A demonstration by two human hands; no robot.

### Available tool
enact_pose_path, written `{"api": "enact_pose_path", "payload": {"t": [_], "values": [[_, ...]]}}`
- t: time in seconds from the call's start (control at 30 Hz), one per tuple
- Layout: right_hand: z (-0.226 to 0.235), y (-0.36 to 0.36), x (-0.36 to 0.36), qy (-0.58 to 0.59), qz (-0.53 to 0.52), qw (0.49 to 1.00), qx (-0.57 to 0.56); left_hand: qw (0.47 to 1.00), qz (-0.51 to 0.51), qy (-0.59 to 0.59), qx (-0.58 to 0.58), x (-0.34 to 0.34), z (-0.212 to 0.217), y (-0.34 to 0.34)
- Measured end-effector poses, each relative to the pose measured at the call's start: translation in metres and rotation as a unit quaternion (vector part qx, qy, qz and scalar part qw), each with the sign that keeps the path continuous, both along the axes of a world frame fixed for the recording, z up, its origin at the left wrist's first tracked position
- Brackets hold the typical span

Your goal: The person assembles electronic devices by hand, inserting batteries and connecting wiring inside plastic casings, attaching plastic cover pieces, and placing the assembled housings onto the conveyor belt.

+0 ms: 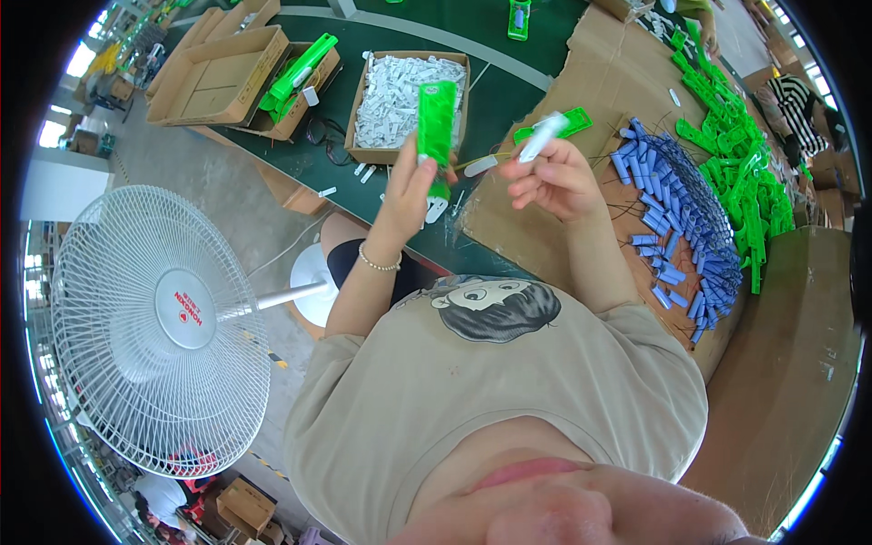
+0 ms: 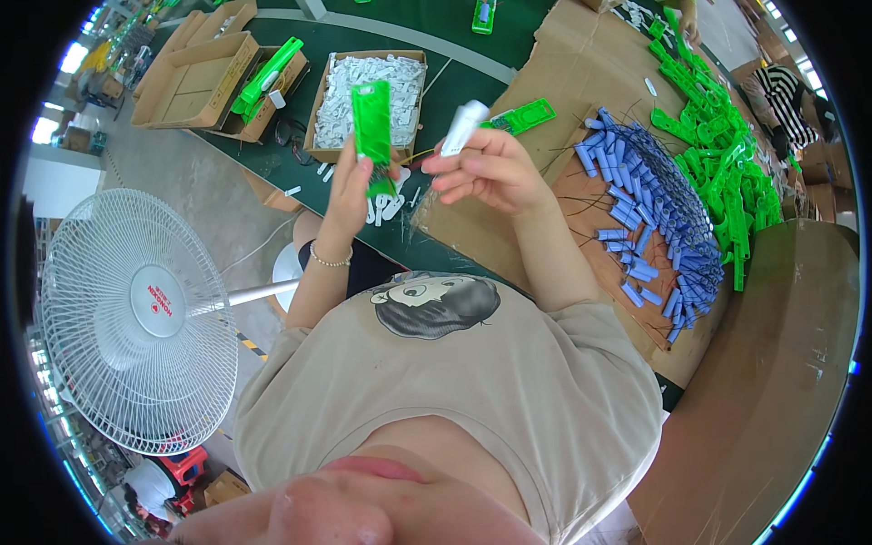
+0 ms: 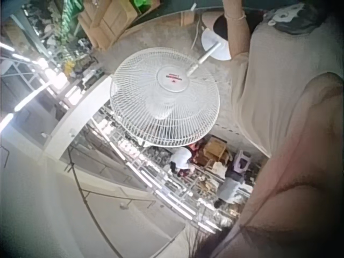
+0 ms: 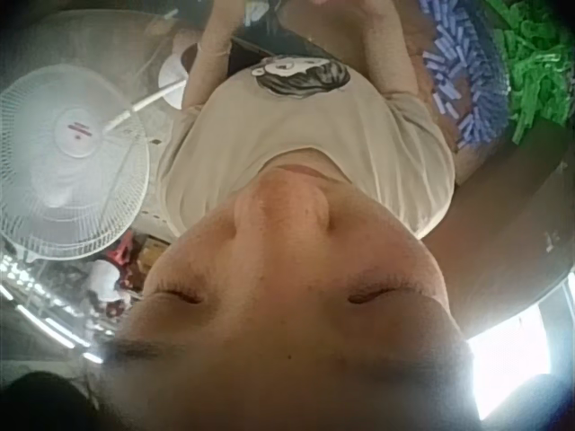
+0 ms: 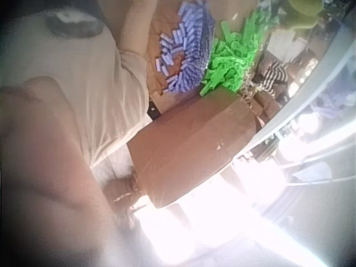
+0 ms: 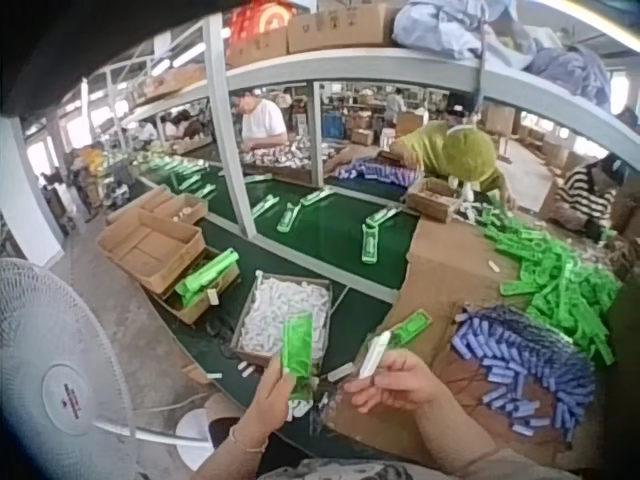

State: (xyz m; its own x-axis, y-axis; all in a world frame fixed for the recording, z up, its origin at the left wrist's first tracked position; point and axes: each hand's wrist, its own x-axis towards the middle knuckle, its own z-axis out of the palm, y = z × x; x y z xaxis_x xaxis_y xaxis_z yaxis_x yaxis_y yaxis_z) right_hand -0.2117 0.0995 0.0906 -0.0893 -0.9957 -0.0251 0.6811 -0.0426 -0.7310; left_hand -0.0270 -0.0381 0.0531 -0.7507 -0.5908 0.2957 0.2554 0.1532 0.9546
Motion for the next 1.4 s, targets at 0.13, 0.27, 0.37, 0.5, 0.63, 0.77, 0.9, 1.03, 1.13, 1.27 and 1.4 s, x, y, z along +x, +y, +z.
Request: {"api": "enact_pose_path", "payload": {"t": [0.13,0.27,0.37,0.5,0.63,0.77,0.9,1.03,1.13,1.27,1.4], "values": [[-0.004,-0.009,-0.006,0.169,0.045,0.984,0.022,0.993,-0.077,0.001,0.085,-0.007,-0.006,0.021],[-0.009,-0.012,-0.007,0.171,0.026,0.984,0.038,0.990,-0.128,-0.053,0.015,-0.005,-0.005,0.024],[-0.011,-0.016,-0.008,0.295,-0.077,0.949,0.086,0.986,-0.142,-0.082,-0.032,-0.005,-0.006,0.026],[-0.006,-0.019,0.003,0.522,-0.265,0.807,0.079,0.988,-0.128,-0.081,-0.038,-0.008,-0.010,0.031],[-0.015,-0.018,0.008,0.412,-0.170,0.893,0.061,0.992,-0.078,-0.097,-0.030,-0.013,-0.012,0.036],[-0.013,-0.015,0.008,0.386,-0.065,0.919,0.042,0.998,0.046,0.035,0.011,-0.013,-0.005,0.020],[-0.007,-0.013,0.008,0.397,0.114,0.910,0.014,0.958,0.016,-0.022,-0.284,-0.005,0.009,-0.002],[-0.014,-0.015,0.001,0.270,0.077,0.960,0.001,0.895,0.119,-0.002,-0.430,0.000,0.012,-0.001],[-0.017,-0.014,0.001,0.179,0.020,0.983,0.019,0.887,0.076,0.029,-0.454,0.000,0.004,0.008],[-0.022,-0.012,0.009,0.164,0.034,0.986,0.018,0.996,-0.028,-0.035,-0.076,-0.002,-0.007,0.015],[-0.024,-0.013,0.012,0.199,0.092,0.976,0.021,0.895,-0.277,-0.043,0.346,0.000,-0.006,0.022]]}}
